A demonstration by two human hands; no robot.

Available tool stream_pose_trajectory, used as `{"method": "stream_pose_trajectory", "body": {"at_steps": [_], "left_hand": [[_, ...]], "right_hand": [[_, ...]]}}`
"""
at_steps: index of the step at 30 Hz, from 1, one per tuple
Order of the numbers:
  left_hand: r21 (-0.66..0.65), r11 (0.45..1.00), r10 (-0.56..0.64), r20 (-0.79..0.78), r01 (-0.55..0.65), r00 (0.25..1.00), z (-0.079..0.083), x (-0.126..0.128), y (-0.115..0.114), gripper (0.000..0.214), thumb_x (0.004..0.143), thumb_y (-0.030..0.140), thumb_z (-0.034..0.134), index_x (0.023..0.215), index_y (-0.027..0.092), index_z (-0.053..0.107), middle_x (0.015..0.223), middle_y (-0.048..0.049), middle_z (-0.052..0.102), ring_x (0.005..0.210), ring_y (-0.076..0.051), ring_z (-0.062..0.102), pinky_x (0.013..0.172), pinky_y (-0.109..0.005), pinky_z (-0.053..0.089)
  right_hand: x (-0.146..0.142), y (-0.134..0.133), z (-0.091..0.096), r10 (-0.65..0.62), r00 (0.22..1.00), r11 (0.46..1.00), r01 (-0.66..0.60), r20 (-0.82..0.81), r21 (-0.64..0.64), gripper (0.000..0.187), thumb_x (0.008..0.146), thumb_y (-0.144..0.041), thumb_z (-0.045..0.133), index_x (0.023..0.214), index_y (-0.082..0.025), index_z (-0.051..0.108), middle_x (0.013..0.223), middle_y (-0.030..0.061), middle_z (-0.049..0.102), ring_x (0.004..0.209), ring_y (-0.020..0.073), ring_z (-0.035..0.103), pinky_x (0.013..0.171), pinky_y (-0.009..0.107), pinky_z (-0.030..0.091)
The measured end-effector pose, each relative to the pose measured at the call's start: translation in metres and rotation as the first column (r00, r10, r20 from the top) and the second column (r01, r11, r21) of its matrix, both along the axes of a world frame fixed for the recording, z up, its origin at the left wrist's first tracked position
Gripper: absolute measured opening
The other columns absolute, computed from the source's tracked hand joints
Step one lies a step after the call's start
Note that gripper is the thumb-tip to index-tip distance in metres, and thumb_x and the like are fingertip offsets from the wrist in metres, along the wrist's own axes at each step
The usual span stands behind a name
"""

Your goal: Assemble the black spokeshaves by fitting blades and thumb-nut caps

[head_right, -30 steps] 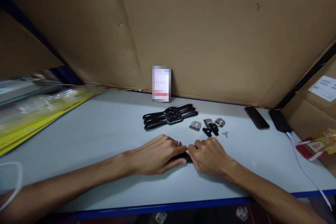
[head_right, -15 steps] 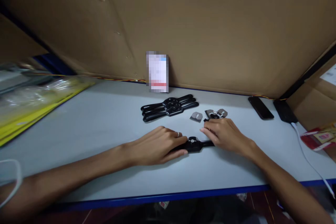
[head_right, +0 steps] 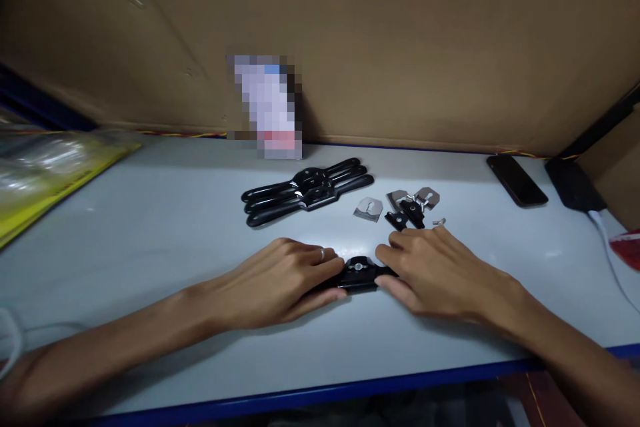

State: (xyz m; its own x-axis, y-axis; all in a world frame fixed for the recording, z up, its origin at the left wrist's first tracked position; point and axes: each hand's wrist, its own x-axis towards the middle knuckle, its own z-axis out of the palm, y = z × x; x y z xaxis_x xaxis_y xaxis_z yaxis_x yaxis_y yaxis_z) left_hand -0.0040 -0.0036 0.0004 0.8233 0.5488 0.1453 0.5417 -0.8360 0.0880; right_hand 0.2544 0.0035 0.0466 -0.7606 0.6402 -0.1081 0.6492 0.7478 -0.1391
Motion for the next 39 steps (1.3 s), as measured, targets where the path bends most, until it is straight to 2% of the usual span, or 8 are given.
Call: {"method": "stream_pose_trajectory", "body": {"at_steps": [5, 11, 14, 19, 24, 30, 34, 39], "left_hand": [[0.030, 0.999, -0.036, 0.048, 0.035, 0.998, -0.002, -0.002, 0.001, 0.043, 0.107, 0.042, 0.034, 0.078, 0.019, 0.055, 0.062, 0.0018, 0.057, 0.047, -0.011, 0.048, 0.049, -0.032, 0.027], [0.197, 0.978, -0.080, 0.045, 0.070, 0.996, -0.001, -0.002, -0.001, 0.039, 0.107, 0.039, 0.033, 0.079, 0.020, 0.052, 0.062, 0.0031, 0.056, 0.048, -0.012, 0.048, 0.051, -0.030, 0.032], [0.309, 0.946, -0.107, 0.018, 0.096, 0.994, 0.000, -0.005, -0.001, 0.034, 0.107, 0.034, 0.036, 0.078, 0.021, 0.050, 0.062, 0.0034, 0.055, 0.047, -0.013, 0.049, 0.051, -0.030, 0.033], [0.511, 0.850, -0.117, -0.057, 0.130, 0.991, 0.001, -0.012, 0.005, 0.028, 0.108, 0.030, 0.035, 0.085, 0.022, 0.049, 0.063, 0.0033, 0.054, 0.047, -0.015, 0.050, 0.050, -0.032, 0.033], [0.523, 0.838, -0.161, -0.032, 0.154, 0.986, -0.002, -0.014, 0.009, 0.031, 0.108, 0.030, 0.034, 0.083, 0.023, 0.049, 0.063, 0.0036, 0.054, 0.045, -0.014, 0.050, 0.048, -0.032, 0.034], [0.527, 0.831, -0.196, -0.028, 0.181, 0.980, 0.000, -0.014, 0.011, 0.031, 0.107, 0.025, 0.035, 0.083, 0.022, 0.054, 0.065, 0.0019, 0.059, 0.046, -0.015, 0.056, 0.048, -0.032, 0.039], [0.504, 0.839, -0.205, -0.051, 0.202, 0.977, 0.004, -0.011, 0.011, 0.036, 0.107, 0.023, 0.032, 0.079, 0.021, 0.054, 0.064, 0.0018, 0.059, 0.046, -0.014, 0.058, 0.046, -0.030, 0.039], [0.518, 0.827, -0.219, -0.061, 0.219, 0.974, 0.006, -0.011, 0.012, 0.038, 0.108, 0.024, 0.029, 0.079, 0.021, 0.054, 0.064, 0.0019, 0.060, 0.045, -0.014, 0.060, 0.044, -0.029, 0.041]], "right_hand": [[-0.003, -0.002, 0.001, -0.002, 0.999, 0.999, 0.004, 0.039, -0.042, 0.011, 0.092, -0.028, 0.063, 0.098, -0.019, 0.065, 0.096, 0.0058, 0.067, 0.084, 0.0223, 0.060, 0.063, 0.032, 0.033], [-0.006, -0.002, -0.001, 0.016, 1.000, 0.995, -0.015, 0.010, -0.099, 0.009, 0.093, -0.026, 0.062, 0.097, -0.018, 0.065, 0.095, 0.0061, 0.068, 0.088, 0.0236, 0.060, 0.071, 0.036, 0.041], [-0.009, 0.000, 0.001, 0.054, 0.999, 0.989, -0.054, -0.004, -0.137, 0.010, 0.096, -0.023, 0.059, 0.099, -0.014, 0.064, 0.098, 0.0079, 0.068, 0.087, 0.0219, 0.061, 0.076, 0.036, 0.043], [-0.013, 0.001, 0.004, 0.034, 0.999, 0.978, -0.040, -0.033, -0.204, 0.013, 0.100, -0.023, 0.053, 0.103, -0.013, 0.061, 0.100, 0.0085, 0.069, 0.075, 0.0184, 0.060, 0.064, 0.032, 0.040], [-0.010, 0.005, -0.002, 0.026, 0.996, 0.970, -0.047, -0.090, -0.239, 0.014, 0.101, -0.023, 0.051, 0.105, -0.013, 0.060, 0.093, 0.0080, 0.069, 0.076, 0.0180, 0.060, 0.063, 0.029, 0.039], [-0.009, 0.011, -0.011, 0.089, 0.981, 0.958, -0.132, -0.171, -0.256, 0.016, 0.101, -0.020, 0.050, 0.109, -0.011, 0.061, 0.092, 0.0090, 0.069, 0.083, 0.0183, 0.062, 0.070, 0.029, 0.044], [-0.011, 0.013, -0.013, 0.107, 0.979, 0.959, -0.147, -0.171, -0.241, 0.016, 0.099, -0.020, 0.052, 0.109, -0.011, 0.062, 0.093, 0.0098, 0.070, 0.084, 0.0194, 0.062, 0.074, 0.029, 0.045], [-0.011, 0.015, -0.013, 0.114, 0.980, 0.958, -0.151, -0.162, -0.244, 0.012, 0.098, -0.020, 0.052, 0.104, -0.015, 0.061, 0.091, 0.0073, 0.069, 0.087, 0.0199, 0.061, 0.078, 0.030, 0.045]]}}
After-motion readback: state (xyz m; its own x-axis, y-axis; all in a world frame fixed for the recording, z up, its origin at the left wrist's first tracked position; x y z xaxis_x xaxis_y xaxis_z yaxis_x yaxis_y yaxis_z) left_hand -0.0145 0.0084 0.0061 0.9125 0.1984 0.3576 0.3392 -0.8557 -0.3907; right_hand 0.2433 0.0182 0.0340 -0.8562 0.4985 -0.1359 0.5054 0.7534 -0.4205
